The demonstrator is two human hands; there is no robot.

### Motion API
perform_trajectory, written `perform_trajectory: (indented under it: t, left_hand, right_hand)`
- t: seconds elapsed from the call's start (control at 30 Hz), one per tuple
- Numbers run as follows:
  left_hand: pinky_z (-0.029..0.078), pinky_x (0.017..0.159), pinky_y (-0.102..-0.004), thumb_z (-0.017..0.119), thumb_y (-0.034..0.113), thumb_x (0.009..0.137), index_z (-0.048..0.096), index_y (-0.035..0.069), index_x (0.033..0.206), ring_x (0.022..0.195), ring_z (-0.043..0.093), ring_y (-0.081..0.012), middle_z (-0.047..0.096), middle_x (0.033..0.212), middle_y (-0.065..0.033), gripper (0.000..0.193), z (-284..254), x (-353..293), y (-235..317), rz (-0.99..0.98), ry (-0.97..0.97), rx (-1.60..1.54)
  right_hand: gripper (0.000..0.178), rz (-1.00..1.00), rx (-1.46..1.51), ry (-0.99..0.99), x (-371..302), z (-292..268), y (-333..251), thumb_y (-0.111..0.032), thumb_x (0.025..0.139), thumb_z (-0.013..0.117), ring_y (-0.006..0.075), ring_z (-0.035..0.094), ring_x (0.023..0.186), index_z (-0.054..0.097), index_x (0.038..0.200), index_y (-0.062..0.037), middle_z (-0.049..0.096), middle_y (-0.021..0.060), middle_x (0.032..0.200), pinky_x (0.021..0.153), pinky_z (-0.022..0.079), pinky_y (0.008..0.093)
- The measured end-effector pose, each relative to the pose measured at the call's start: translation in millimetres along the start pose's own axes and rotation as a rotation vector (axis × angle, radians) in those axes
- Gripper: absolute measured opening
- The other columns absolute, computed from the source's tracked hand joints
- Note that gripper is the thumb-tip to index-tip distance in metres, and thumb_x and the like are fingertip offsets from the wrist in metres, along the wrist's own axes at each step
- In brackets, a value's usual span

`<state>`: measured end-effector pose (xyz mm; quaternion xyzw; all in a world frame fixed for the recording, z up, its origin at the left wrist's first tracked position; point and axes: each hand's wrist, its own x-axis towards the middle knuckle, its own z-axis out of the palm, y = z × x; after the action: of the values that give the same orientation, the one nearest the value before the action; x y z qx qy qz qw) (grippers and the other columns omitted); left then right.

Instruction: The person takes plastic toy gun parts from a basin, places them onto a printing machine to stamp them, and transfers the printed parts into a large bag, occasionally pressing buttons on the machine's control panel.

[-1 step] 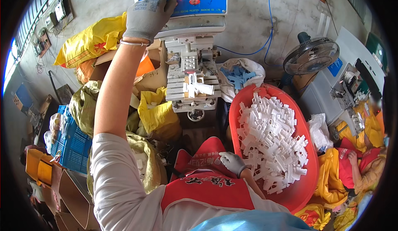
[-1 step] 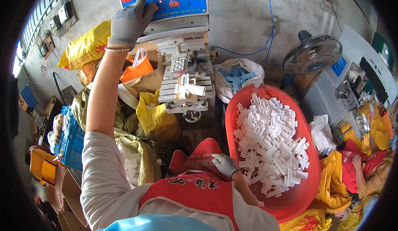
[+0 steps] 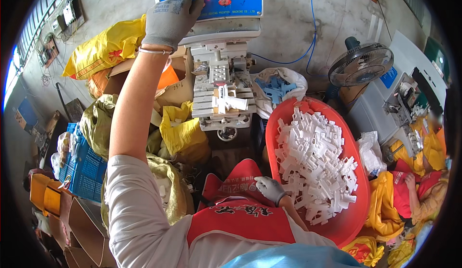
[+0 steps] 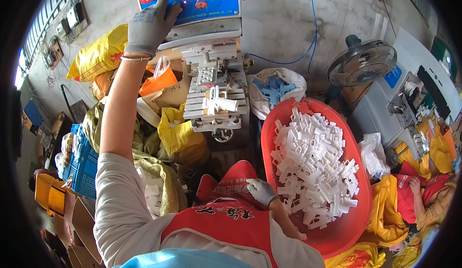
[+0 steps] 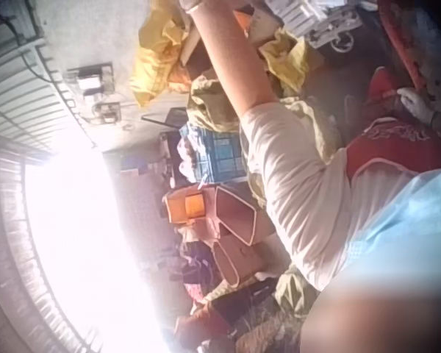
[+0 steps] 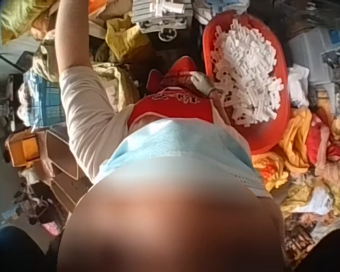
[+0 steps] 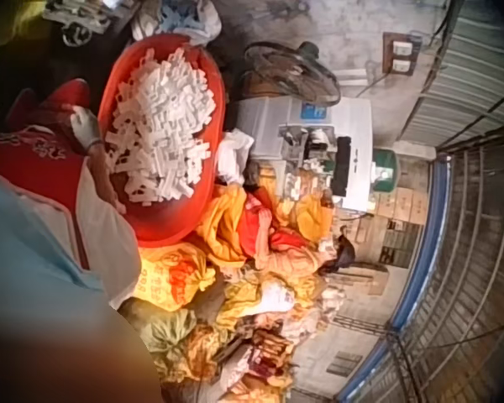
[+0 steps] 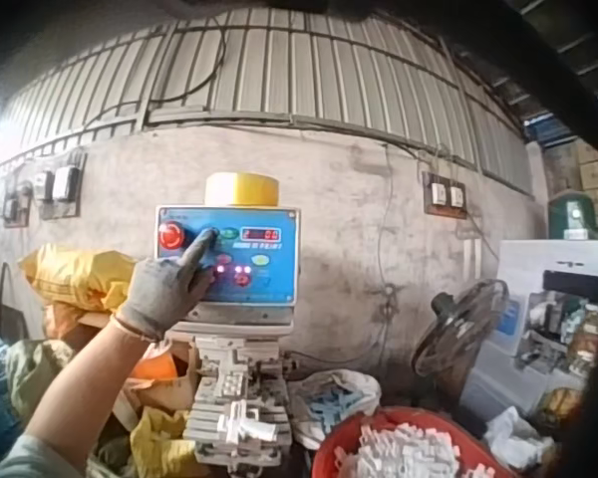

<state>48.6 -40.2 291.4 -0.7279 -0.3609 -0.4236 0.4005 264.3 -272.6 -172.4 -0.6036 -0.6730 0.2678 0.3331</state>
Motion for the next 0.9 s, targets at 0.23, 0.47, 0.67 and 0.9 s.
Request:
perform_trajectory:
  t: [0.23,0.47,0.67,0.9]
  left_hand:
    - [0.047,0.05,-0.0422,0.057,0.036,0.087,0.042,0.014,0.137,0.052,0.059,-0.0325,0.06,0.06,-0.013,0.056,2.6,0.2,-0.5,0.004,0.01,-0.032]
    - [0.048,0.052,-0.0439,0.058,0.035,0.087,0.039,0.016,0.138,0.055,0.061,-0.0346,0.062,0.063,-0.0147,0.058,-6.6,0.9,-2.1,-0.022,-0.066,-0.066]
    - [0.049,0.055,-0.0442,0.058,0.032,0.087,0.039,0.017,0.139,0.06,0.062,-0.0353,0.062,0.066,-0.0161,0.057,1.1,-0.1,-4.2,-0.037,-0.05,-0.128]
    - [0.049,0.058,-0.0445,0.057,0.032,0.087,0.041,0.02,0.137,0.064,0.063,-0.036,0.064,0.07,-0.0171,0.054,2.1,-2.3,-2.8,-0.01,0.054,-0.077]
  right_hand:
    - [0.027,0.165,0.075,-0.065,-3.3,-3.1,4.8,-0.023,0.089,0.055,0.0323,0.063,0.095,0.062,0.111,-0.0082,0.064,0.0163,0.107,0.082,0.051,0.0383]
    - [0.028,0.144,0.011,-0.072,-2.8,-6.5,-8.0,-0.024,0.09,0.055,0.0315,0.062,0.097,0.061,0.112,-0.008,0.064,0.0161,0.106,0.084,0.05,0.0382]
    - [0.028,0.01,-0.005,-0.036,-7.8,4.1,3.0,-0.025,0.09,0.054,0.033,0.061,0.099,0.061,0.111,-0.0075,0.064,0.016,0.108,0.086,0.049,0.0391]
    - [0.027,0.06,-0.001,-0.034,-5.1,2.1,5.9,-0.025,0.09,0.054,0.0331,0.062,0.093,0.061,0.11,-0.0084,0.064,0.0161,0.103,0.081,0.05,0.039]
